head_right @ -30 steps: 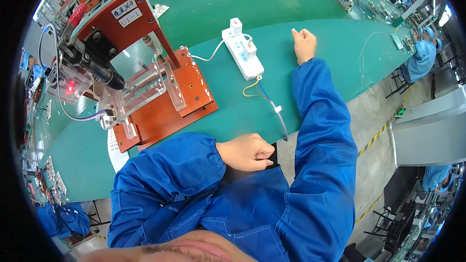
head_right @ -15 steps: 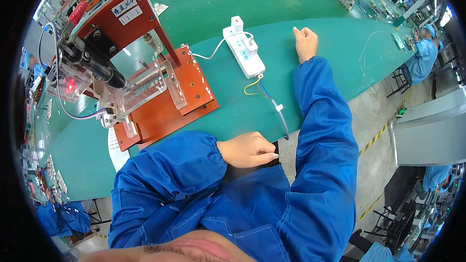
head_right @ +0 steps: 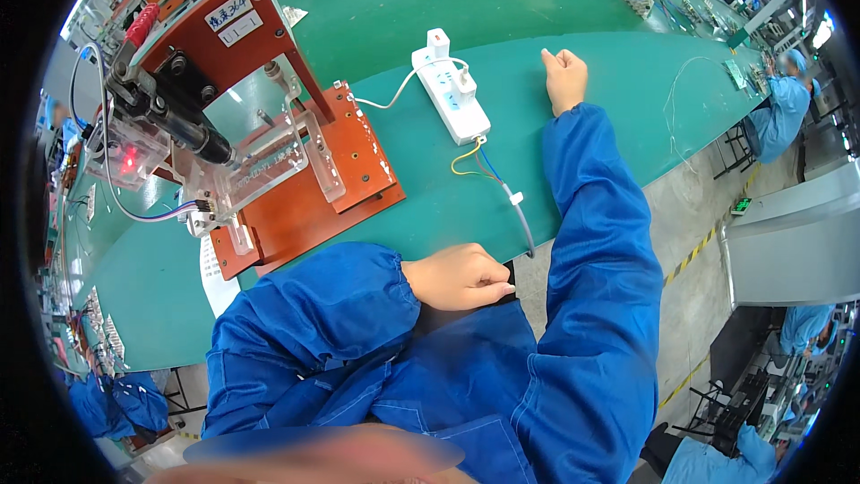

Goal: Manually assemble and test printed circuit boards using a specialized fixture and hand tools.

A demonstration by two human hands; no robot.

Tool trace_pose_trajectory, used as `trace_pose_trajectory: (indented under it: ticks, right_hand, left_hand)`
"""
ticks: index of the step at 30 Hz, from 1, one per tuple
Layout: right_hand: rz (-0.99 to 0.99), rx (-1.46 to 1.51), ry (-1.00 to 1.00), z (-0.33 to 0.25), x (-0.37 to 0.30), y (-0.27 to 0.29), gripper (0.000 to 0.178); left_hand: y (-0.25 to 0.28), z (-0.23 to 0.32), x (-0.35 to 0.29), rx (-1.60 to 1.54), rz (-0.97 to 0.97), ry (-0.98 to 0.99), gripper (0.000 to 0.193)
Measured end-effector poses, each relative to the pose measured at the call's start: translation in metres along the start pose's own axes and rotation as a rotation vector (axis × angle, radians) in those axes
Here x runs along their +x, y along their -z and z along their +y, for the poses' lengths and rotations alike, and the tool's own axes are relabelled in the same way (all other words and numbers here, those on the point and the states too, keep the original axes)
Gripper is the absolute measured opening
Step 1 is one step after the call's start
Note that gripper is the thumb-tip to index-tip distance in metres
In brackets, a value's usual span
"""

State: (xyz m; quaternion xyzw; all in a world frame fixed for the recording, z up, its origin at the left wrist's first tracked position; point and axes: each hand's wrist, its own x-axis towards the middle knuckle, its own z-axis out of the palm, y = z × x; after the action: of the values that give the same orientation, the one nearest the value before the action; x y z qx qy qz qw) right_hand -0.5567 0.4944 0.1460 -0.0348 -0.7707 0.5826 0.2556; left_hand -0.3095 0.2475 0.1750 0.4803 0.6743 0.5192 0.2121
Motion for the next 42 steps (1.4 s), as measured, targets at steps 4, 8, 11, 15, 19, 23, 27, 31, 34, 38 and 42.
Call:
trace_pose_trajectory:
  ticks: [4,8,11,15,19,23,27,31,34,38,42]
  right_hand:
    - [-0.018,0.001,-0.008,-0.003,0.0,0.0,0.047]
    - [-0.006,-0.012,0.013,0.0,0.0,-0.002,0.047]
    - [-0.017,-0.001,-0.011,0.003,0.0,0.002,0.047]
    - [-0.013,-0.022,0.01,0.002,-0.001,-0.003,0.047]
    - [-0.013,-0.017,0.019,0.006,0.005,0.003,0.045]
    - [0.003,-0.047,0.096,0.002,0.002,0.008,0.04]
    - [0.032,-0.11,0.078,0.004,-0.003,-0.019,0.042]
    - [0.062,-0.092,0.001,0.003,-0.002,-0.006,0.047]
    - [0.056,-0.087,0.056,0.007,0.002,-0.001,0.047]
    - [0.048,-0.076,0.035,0.005,0.0,-0.003,0.045]
    - [0.051,-0.062,0.058,0.003,-0.002,-0.007,0.047]
  left_hand:
    - [0.003,0.002,-0.001,0.006,-0.031,0.04,0.035]
    - [-0.002,-0.003,-0.002,-0.023,-0.009,0.026,0.035]
    - [-0.004,-0.005,-0.001,0.007,0.02,-0.019,0.036]
    - [-0.001,-0.002,-0.003,0.006,0.029,-0.003,0.036]
    - [-0.003,-0.004,0.0,0.023,0.021,-0.025,0.035]
    - [0.001,-0.002,0.004,0.063,0.014,-0.051,0.038]
    - [0.004,-0.003,-0.002,0.01,-0.036,-0.011,0.039]
    - [0.0,0.005,0.0,-0.013,-0.031,0.029,0.036]
    - [0.0,0.005,0.002,-0.001,-0.032,0.026,0.036]
    - [0.002,0.007,0.002,0.003,-0.045,0.069,0.036]
    - [0.0,0.004,0.001,0.017,-0.042,0.047,0.036]
